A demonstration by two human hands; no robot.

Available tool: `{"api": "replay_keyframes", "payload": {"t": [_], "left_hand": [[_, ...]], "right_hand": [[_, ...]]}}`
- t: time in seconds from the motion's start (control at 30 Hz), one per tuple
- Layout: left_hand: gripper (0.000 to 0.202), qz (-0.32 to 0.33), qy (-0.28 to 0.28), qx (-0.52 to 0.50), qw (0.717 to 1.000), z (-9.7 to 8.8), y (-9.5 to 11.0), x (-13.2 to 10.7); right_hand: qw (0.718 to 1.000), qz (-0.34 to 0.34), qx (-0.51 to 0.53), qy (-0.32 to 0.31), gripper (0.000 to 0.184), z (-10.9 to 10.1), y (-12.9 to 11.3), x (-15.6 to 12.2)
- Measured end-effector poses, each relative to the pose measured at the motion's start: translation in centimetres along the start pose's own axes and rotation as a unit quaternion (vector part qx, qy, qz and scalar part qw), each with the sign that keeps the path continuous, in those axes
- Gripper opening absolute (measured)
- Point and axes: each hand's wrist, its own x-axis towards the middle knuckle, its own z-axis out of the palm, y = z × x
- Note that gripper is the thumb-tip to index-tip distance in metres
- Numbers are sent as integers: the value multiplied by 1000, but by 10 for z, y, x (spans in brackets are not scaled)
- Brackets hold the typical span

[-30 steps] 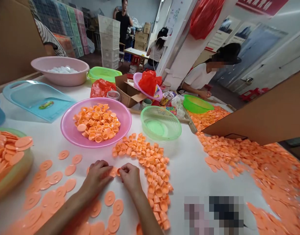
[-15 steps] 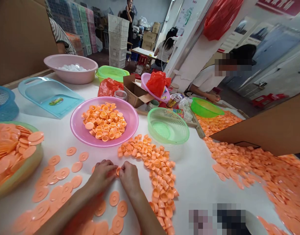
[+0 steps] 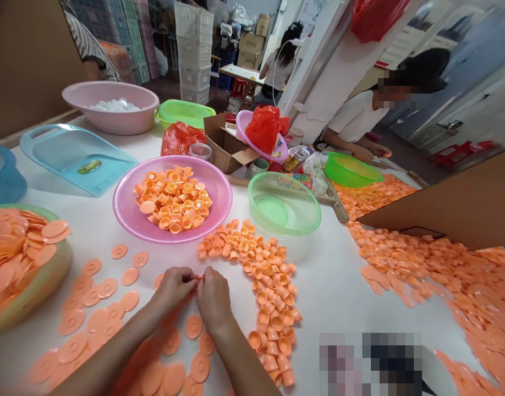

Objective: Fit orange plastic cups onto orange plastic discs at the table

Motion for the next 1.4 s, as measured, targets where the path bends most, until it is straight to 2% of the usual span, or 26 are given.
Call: {"api": "replay_keyframes", "payload": {"t": [0.13, 0.23, 0.33, 0.4, 0.5, 0.63, 0.73, 0.83, 0.97, 1.03, 1.13, 1.2, 1.27, 1.4], "left_hand": [[25, 18, -7, 1, 1000, -20, -1, -1], [29, 23, 47, 1, 999, -44, -5, -9], [25, 42, 48, 95, 993, -55, -9, -20], [22, 75, 20, 179, 981, -49, -9, -24], [15, 100, 11, 264, 959, -30, -6, -23], [10, 123, 23, 281, 951, -11, 0, -17], [8, 152, 21, 267, 951, -8, 4, -16], [7, 156, 21, 236, 959, -8, 4, -16], [15, 164, 22, 224, 960, -8, -1, -18], [14, 171, 24, 223, 959, -8, -3, -19], [14, 179, 15, 215, 960, -8, -5, -19], [18, 180, 15, 211, 961, -8, -6, -20], [24, 182, 27, 210, 960, -6, -7, -21], [34, 179, 51, 213, 959, -2, -8, -22]], "right_hand": [[998, 5, 58, -17, 17, -10, 12, 1], [998, 29, 56, -32, 18, -29, 32, -9], [997, 38, 19, -67, 20, -49, 50, -21], [997, 24, 0, -67, 22, -58, 52, -22], [1000, -6, 19, -11, 21, -57, 40, -4], [995, -43, 41, 74, 17, -36, 20, 36], [995, -40, 30, 88, 13, -21, 15, 49], [993, -51, 78, 69, 13, -19, 23, 41], [982, -119, 148, 19, 18, -28, 44, 16], [976, -131, 170, 39, 22, -32, 54, 6], [973, -82, 186, 109, 22, -35, 62, 0], [974, -31, 184, 129, 17, -35, 60, 4], [978, 0, 175, 114, 17, -31, 52, 11], [991, -13, 117, 58, 16, -21, 34, 26]]}}
